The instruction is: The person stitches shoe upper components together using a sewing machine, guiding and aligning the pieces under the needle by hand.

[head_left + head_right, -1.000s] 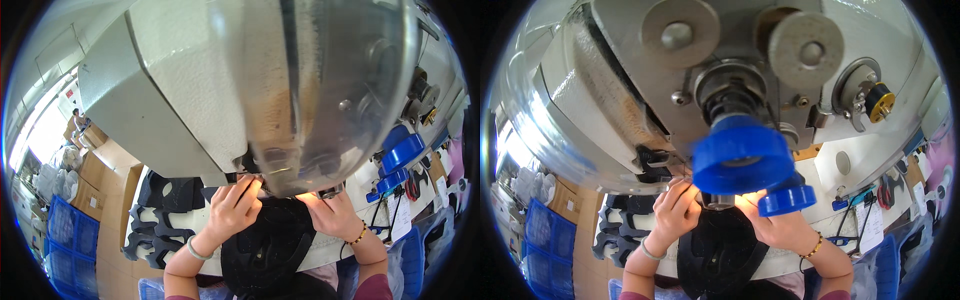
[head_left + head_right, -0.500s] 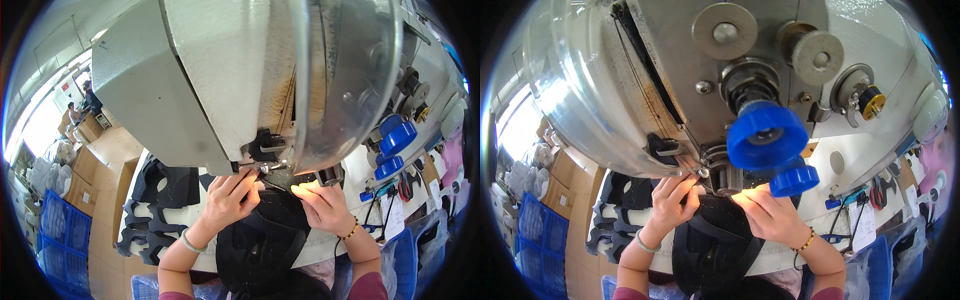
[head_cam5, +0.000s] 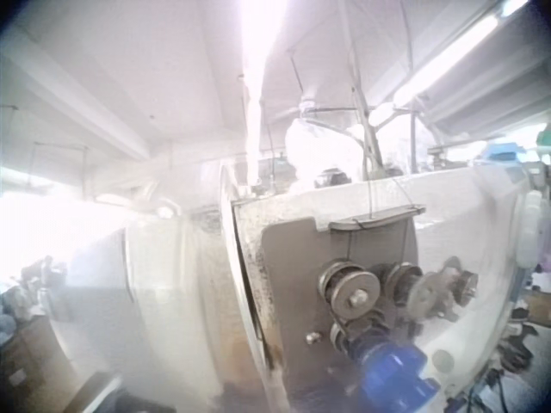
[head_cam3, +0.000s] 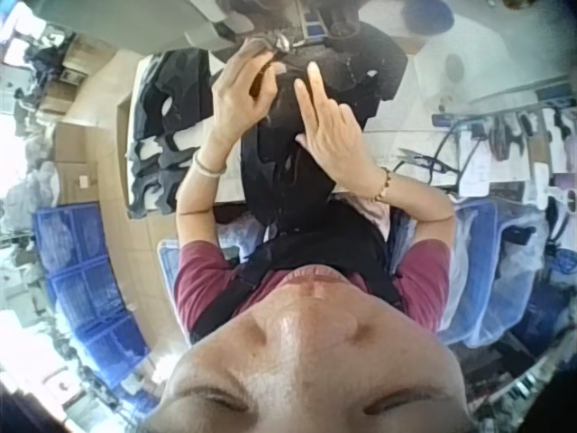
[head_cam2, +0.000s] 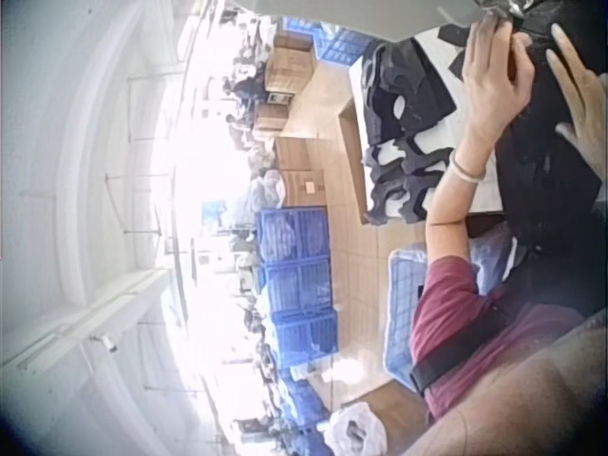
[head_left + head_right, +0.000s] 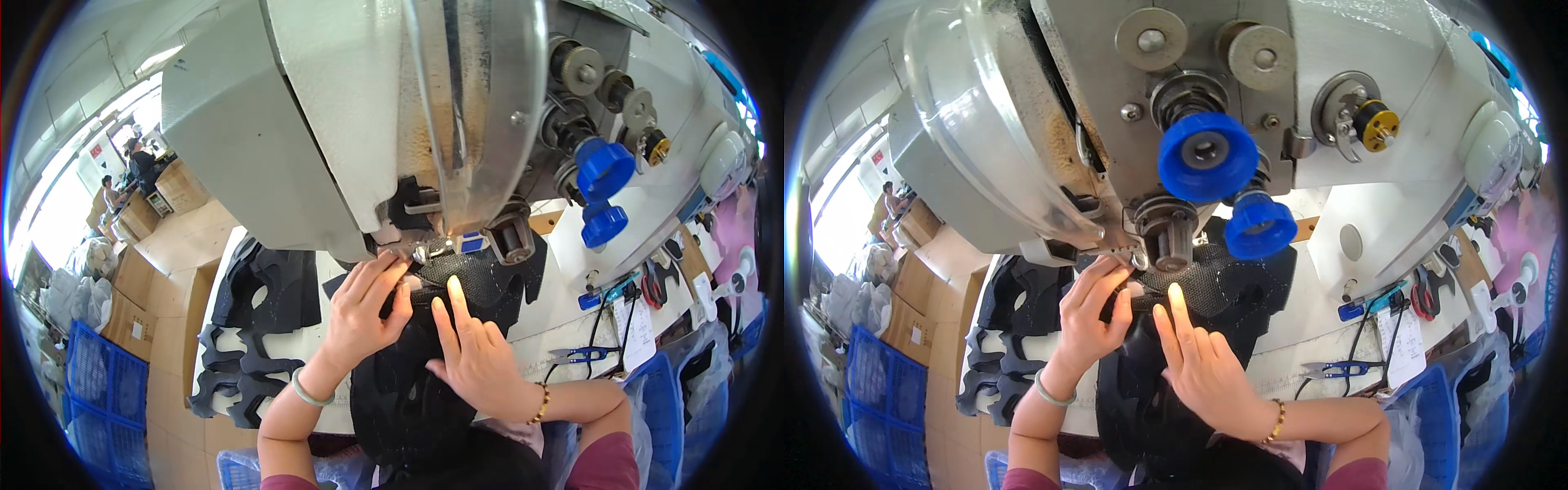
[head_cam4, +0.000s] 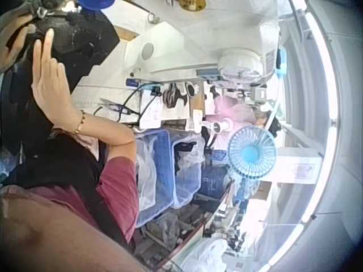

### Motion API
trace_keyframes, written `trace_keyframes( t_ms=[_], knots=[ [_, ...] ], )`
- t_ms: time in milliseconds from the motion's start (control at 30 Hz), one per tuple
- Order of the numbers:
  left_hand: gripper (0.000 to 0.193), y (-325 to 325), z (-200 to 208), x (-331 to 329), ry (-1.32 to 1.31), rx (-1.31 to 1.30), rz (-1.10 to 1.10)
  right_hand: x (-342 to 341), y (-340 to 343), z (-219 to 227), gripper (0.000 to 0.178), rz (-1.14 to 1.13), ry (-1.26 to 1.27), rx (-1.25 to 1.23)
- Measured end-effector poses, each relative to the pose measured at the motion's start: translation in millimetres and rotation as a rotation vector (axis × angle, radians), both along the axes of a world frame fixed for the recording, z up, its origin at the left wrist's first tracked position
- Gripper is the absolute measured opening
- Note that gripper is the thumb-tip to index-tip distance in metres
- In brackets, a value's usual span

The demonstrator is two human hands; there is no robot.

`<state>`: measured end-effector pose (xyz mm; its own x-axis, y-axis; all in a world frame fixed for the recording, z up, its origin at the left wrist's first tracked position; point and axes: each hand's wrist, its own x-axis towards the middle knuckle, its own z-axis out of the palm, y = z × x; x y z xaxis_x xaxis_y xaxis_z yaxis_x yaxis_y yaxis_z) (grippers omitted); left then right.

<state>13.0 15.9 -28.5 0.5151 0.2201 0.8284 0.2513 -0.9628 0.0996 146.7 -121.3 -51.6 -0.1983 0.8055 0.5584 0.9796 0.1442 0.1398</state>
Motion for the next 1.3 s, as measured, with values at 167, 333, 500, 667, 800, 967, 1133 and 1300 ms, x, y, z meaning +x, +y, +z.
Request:
trace_keyframes(
  t_ms=[167, 333, 500, 667, 800, 967, 1133, 1300],
  knots=[
    [0.053, 2.3, -9.4, -21.7, -0.053, -0.103, -0.367, 20.9, 14.4, -1.1, 0.059, 0.153, 0.156, 0.159],
    [0.053, -14.3, 7.9, -17.6, 0.239, 0.185, -0.037, 52.0, 30.4, 31.9, 0.062, 0.289, 0.258, 0.198],
    [0.052, -19.6, 15.1, -4.1, 0.178, 0.076, 0.016, 67.9, 50.2, 10.8, 0.058, 0.315, 0.384, 0.318],
    [0.051, -12.9, 9.5, -6.9, 0.172, 0.114, 0.006, 69.1, 52.5, 4.0, 0.057, 0.336, 0.433, 0.238],
    [0.051, -8.4, 7.6, -5.3, 0.146, 0.134, -0.027, 72.5, 51.6, -4.9, 0.055, 0.344, 0.424, 0.290],
    [0.054, -6.8, 6.5, -7.3, 0.154, 0.120, -0.032, 72.1, 48.0, -3.4, 0.053, 0.314, 0.431, 0.235],
    [0.041, -18.2, 2.9, 0.8, 0.162, 0.278, -0.028, 79.4, 53.3, -2.3, 0.056, 0.419, 0.596, 0.208],
    [0.030, -24.8, 8.1, 3.3, 0.158, 0.292, 0.050, 78.4, 46.7, 0.1, 0.059, 0.395, 0.567, 0.172]
  ],
)
